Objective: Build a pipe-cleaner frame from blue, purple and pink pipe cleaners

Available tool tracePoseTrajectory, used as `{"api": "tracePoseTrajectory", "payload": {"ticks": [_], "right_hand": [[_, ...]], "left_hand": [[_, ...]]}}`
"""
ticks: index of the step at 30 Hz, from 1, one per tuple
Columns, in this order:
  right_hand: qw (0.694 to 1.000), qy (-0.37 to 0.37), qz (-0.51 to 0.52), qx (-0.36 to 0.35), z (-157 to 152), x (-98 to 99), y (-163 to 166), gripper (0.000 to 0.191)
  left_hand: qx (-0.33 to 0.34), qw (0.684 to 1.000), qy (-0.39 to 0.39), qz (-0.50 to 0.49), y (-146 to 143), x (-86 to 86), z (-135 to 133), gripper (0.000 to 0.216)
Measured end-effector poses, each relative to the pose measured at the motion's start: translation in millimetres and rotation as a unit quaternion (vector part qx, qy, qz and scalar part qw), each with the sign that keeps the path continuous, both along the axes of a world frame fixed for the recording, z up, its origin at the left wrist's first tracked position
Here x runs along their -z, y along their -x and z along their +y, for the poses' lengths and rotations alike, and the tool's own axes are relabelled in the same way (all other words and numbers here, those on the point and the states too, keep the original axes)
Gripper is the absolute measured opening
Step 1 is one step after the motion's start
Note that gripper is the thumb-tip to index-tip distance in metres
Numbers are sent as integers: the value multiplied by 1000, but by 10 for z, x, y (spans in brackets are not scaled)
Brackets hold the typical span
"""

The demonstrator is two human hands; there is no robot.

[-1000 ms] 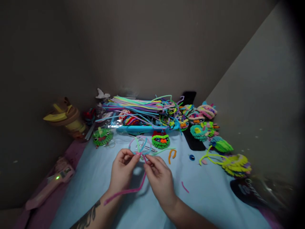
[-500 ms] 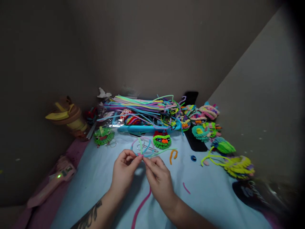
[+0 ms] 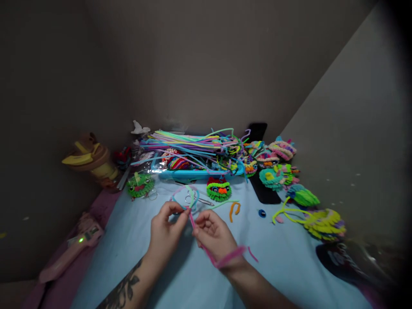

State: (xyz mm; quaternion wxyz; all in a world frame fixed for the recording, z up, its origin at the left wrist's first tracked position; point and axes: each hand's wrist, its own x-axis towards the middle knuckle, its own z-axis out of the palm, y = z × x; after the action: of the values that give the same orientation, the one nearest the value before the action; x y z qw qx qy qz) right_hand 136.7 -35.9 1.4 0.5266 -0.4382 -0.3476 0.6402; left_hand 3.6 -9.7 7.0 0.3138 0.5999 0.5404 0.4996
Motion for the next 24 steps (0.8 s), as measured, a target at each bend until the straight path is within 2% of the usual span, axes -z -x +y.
{"api": "tracePoseTrajectory", "payload": {"ticks": [4, 7, 10, 13, 16, 20, 24], "right_hand": [[994, 34, 107, -5, 53, -64, -98, 28], [988, 65, 139, -9, 84, -84, -151, 29], [989, 46, 139, -8, 104, -57, -156, 30], [997, 0, 82, -5, 108, 16, -136, 32], [995, -83, -48, 13, 93, 79, -126, 25], [956, -188, -214, 66, 69, 75, -146, 5], [940, -212, -249, 97, 94, 26, -204, 7]], "left_hand": [[31, 997, -23, 66, 30, -19, 38, 12], [22, 999, 0, 49, 33, -24, 91, 14], [13, 999, 26, 13, 42, -5, 130, 16], [30, 998, 51, -9, 40, 18, 130, 16], [47, 998, 53, 1, 15, 24, 104, 17], [63, 996, 52, 22, -15, 4, 80, 16], [111, 991, 63, 33, -17, -45, 57, 13]]}}
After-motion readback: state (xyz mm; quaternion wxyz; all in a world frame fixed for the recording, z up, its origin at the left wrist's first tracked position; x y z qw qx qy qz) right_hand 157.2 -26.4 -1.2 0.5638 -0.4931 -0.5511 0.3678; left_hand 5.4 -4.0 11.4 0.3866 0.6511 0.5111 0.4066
